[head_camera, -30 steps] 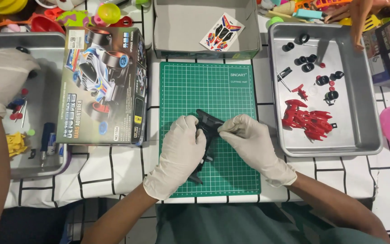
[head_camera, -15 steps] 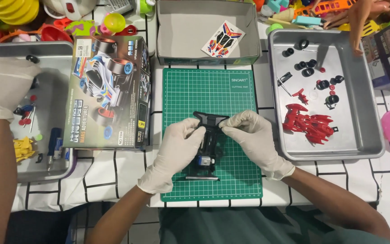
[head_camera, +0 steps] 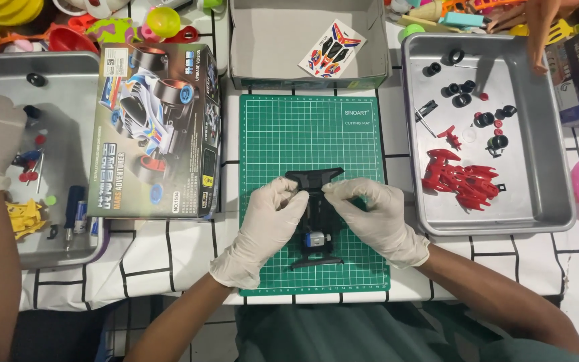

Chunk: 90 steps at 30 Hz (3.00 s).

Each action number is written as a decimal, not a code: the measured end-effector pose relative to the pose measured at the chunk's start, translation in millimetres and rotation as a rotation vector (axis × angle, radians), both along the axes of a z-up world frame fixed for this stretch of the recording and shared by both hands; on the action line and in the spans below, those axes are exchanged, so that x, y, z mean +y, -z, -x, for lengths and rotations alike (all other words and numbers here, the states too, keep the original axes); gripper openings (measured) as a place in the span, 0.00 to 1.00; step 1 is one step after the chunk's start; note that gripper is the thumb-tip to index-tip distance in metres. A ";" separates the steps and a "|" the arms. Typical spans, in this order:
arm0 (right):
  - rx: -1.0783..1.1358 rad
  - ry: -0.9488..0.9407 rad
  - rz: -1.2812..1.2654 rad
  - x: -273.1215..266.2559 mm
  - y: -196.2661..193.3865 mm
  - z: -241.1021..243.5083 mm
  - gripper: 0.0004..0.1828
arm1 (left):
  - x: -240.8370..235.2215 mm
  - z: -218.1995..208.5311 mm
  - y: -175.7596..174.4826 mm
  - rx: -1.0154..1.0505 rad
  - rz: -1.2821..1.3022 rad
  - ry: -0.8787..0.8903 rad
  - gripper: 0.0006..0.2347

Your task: Assembling a toy car by inserting batteries and attaching the body shell to the chassis on a cutting mat.

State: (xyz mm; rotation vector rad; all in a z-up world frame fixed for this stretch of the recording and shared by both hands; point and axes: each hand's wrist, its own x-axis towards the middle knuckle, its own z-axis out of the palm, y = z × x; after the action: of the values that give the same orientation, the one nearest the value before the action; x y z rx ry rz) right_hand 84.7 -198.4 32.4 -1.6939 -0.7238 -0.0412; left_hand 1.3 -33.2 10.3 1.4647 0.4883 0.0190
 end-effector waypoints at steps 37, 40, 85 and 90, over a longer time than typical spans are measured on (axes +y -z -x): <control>-0.330 -0.240 0.343 -38.9 36.2 -10.6 0.09 | -7.0 2.8 0.7 -0.247 -0.159 0.031 0.08; -0.394 -0.223 0.344 -31.6 17.6 -8.0 0.09 | -6.0 3.2 1.0 -0.260 -0.163 0.026 0.08; 0.811 -0.031 0.096 -5.6 -37.6 1.1 0.27 | -5.2 3.8 -7.6 -0.278 -0.080 -0.087 0.08; 0.890 -0.025 0.112 2.0 -62.8 3.5 0.25 | -9.9 5.4 -2.6 -0.310 -0.160 -0.088 0.09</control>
State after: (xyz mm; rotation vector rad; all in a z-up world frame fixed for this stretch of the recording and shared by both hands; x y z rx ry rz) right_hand 81.3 -196.3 95.2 -1.5880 -0.0716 0.7374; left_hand -4.1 -43.0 12.9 1.5614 0.3017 0.3566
